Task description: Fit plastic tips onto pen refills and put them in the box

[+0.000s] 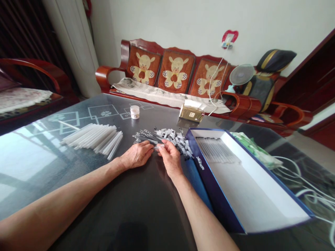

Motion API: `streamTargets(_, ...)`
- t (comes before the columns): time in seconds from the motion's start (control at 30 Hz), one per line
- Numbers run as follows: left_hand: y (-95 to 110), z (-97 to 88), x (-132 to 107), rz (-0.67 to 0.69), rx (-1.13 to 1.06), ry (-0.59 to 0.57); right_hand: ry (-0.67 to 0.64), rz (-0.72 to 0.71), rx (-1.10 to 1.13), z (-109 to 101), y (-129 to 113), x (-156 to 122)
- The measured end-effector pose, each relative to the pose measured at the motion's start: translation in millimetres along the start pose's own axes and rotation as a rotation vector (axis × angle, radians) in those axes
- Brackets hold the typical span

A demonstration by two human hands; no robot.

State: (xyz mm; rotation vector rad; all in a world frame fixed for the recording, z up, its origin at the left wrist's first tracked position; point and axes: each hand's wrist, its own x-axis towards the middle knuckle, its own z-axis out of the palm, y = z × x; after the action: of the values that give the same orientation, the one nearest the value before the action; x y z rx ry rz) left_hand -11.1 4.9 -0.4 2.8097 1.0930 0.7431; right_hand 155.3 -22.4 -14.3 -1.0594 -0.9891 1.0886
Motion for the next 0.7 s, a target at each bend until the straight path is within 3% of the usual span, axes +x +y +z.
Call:
streamTargets(0.33, -2.2, 9.3, -1.7, 0.006, 0.07, 0.031, 0.021, 0.127, 0.041, 3.2, -8.5, -1.4)
streamTargets(0.7, 0.0, 6.9, -2.5, 0.028, 0.155, 0.017, 0.006, 0.188, 0.008, 3.4, -13.2, -0.3)
